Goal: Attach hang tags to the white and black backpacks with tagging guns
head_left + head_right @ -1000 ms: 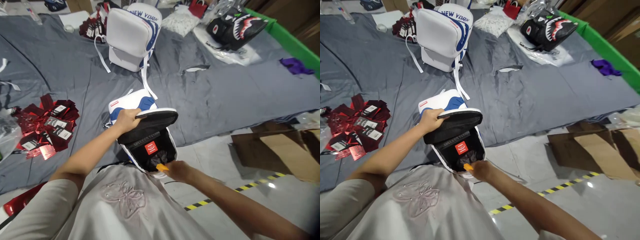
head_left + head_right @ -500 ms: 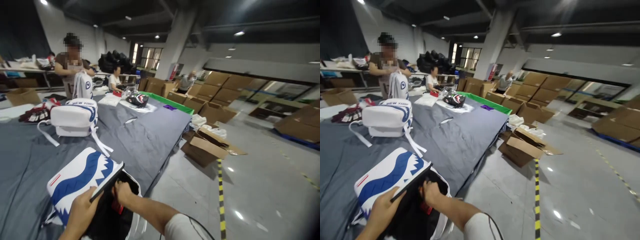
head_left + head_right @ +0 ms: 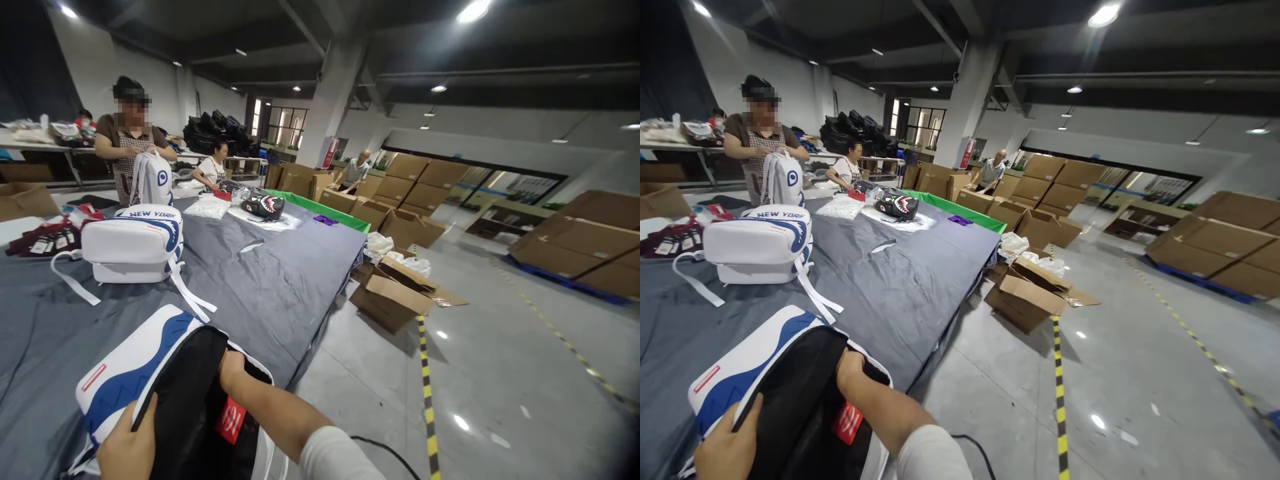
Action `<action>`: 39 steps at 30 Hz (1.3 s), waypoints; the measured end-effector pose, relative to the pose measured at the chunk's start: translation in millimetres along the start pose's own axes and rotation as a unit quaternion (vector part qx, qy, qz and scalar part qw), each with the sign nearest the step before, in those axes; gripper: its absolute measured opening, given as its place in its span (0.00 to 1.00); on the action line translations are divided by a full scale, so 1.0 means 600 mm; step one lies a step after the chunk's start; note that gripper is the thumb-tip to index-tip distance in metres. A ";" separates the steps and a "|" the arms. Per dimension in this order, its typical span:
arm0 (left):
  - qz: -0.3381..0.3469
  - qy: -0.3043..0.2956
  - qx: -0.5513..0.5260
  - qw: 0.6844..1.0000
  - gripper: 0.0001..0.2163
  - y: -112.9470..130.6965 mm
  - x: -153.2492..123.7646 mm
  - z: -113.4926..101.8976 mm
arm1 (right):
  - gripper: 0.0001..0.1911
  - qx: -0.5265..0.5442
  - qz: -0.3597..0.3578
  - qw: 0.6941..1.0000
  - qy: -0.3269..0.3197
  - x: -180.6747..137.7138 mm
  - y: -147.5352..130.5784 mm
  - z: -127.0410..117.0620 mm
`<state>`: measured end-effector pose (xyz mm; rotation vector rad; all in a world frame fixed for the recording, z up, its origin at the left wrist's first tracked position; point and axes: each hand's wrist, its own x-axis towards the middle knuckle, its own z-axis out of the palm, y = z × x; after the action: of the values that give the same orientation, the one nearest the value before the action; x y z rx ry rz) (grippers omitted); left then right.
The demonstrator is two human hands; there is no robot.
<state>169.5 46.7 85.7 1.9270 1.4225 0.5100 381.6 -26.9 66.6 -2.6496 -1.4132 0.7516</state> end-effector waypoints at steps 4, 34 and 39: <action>0.035 0.007 0.007 0.999 0.20 -0.011 -0.007 0.005 | 0.14 -0.101 0.108 0.987 -0.063 -0.088 0.066 -0.002; 0.170 -0.068 -0.055 0.981 0.13 0.016 -0.072 0.004 | 0.30 -0.175 0.063 0.982 -0.040 -0.262 0.053 0.130; 0.166 -0.061 -0.078 0.981 0.13 0.030 -0.087 0.001 | 0.41 -0.220 -0.019 0.975 -0.039 -0.234 0.044 0.161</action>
<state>164.8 -5.9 102.6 2.0383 0.9566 0.6244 294.4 -171.4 30.0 -2.9219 -1.8333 0.6016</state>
